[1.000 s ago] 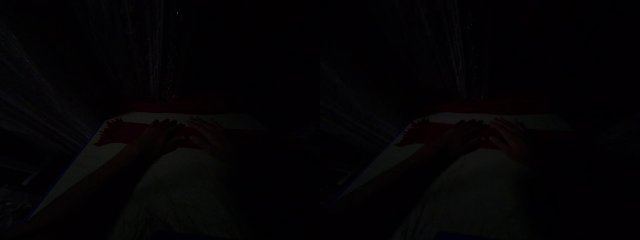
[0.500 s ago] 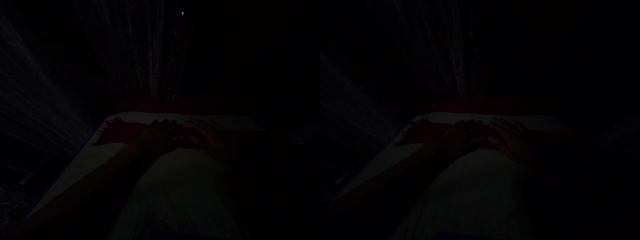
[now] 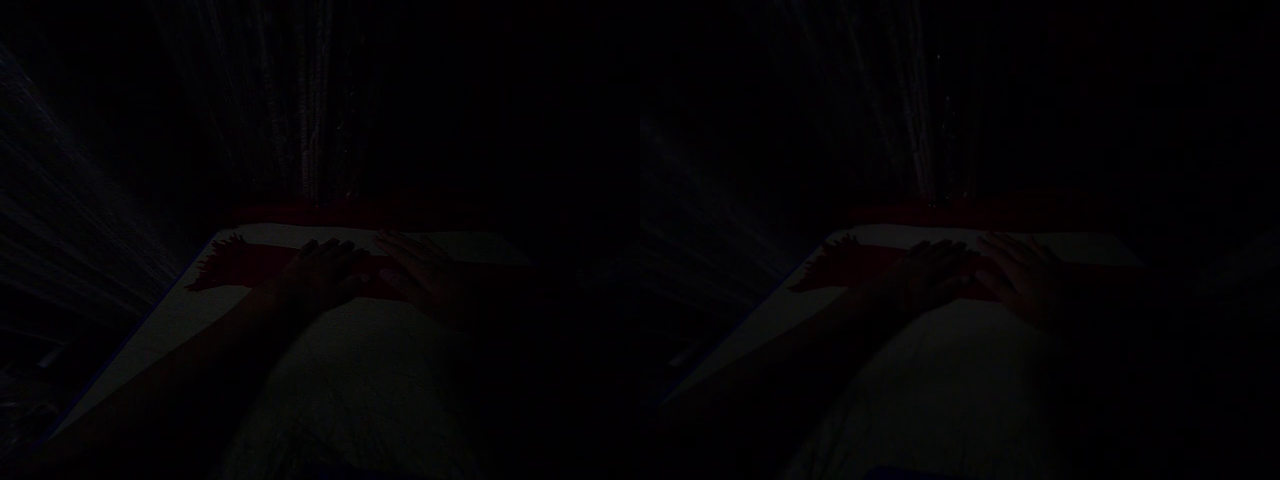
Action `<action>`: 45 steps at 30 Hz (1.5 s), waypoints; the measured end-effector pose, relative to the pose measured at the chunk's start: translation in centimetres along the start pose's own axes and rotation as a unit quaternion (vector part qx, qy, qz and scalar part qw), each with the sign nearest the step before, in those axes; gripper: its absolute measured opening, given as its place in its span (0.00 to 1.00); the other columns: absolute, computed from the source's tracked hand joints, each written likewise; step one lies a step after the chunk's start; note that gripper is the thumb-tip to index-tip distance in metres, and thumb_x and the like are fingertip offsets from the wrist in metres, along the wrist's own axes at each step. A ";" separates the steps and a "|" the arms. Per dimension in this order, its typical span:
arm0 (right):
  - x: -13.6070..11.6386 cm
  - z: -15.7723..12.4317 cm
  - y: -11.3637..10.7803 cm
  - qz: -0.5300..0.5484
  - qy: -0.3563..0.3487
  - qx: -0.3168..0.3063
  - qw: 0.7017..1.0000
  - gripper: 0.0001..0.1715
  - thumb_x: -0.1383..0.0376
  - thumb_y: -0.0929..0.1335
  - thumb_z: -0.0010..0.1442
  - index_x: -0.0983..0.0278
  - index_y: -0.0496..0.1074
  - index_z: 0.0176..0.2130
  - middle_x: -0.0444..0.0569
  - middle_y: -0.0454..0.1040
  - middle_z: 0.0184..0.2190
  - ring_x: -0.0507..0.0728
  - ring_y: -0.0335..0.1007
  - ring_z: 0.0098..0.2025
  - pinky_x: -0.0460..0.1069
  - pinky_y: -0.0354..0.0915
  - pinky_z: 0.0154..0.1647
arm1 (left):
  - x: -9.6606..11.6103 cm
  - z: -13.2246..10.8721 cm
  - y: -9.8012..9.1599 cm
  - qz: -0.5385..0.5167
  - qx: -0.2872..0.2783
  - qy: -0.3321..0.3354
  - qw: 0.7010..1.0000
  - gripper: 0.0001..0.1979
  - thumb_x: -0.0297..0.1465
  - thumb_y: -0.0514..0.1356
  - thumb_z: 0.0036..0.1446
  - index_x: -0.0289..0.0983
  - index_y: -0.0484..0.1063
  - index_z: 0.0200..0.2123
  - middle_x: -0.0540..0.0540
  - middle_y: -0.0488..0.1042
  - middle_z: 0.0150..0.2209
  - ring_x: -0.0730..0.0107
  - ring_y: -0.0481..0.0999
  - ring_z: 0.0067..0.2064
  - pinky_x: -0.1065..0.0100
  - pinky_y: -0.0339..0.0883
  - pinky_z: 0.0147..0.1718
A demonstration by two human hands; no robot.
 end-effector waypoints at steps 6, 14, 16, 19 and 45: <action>0.1 -0.2 1.3 -0.025 0.011 -0.042 0.999 0.39 0.43 0.50 0.74 0.56 0.55 0.73 0.45 0.48 0.74 0.61 0.45 0.76 0.71 0.44 0.75 | -0.1 -0.1 0.1 -0.001 -0.013 -0.011 1.000 0.36 0.55 0.40 0.73 0.44 0.48 0.76 0.45 0.47 0.76 0.51 0.45 0.77 0.40 0.40 0.71; 0.1 0.0 1.5 -0.037 0.002 -0.036 0.999 0.41 0.42 0.49 0.74 0.56 0.52 0.75 0.45 0.47 0.74 0.61 0.44 0.76 0.72 0.44 0.74 | 0.3 -0.2 -0.2 0.014 -0.012 -0.011 1.000 0.37 0.56 0.40 0.73 0.43 0.47 0.76 0.44 0.46 0.76 0.50 0.44 0.77 0.40 0.39 0.71; 0.3 0.0 1.0 -0.036 0.006 -0.012 0.999 0.40 0.42 0.49 0.74 0.57 0.52 0.75 0.45 0.45 0.74 0.60 0.42 0.77 0.70 0.44 0.75 | 0.4 -0.2 -0.1 0.011 -0.017 -0.008 1.000 0.38 0.57 0.39 0.72 0.44 0.47 0.76 0.46 0.45 0.77 0.50 0.43 0.77 0.40 0.38 0.71; 0.4 -0.1 1.6 -0.045 0.002 -0.040 0.998 0.41 0.42 0.48 0.74 0.58 0.54 0.74 0.46 0.48 0.74 0.61 0.43 0.76 0.72 0.43 0.74 | 0.4 -0.1 -0.2 0.013 -0.016 -0.007 1.000 0.39 0.58 0.38 0.71 0.44 0.46 0.76 0.45 0.45 0.77 0.50 0.43 0.77 0.40 0.38 0.71; 1.2 -0.3 1.6 -0.007 0.032 -0.047 0.998 0.39 0.41 0.50 0.73 0.54 0.58 0.72 0.43 0.52 0.72 0.61 0.49 0.75 0.72 0.43 0.74 | -0.1 -0.1 0.1 -0.009 -0.020 -0.006 1.000 0.40 0.59 0.38 0.70 0.46 0.46 0.76 0.45 0.44 0.77 0.49 0.43 0.77 0.39 0.38 0.71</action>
Point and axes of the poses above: each hand's wrist, its own z-axis towards the middle knuckle, its own y-axis out of the palm, x = y × z, the point moved 10 cm from there along z, towards the middle knuckle
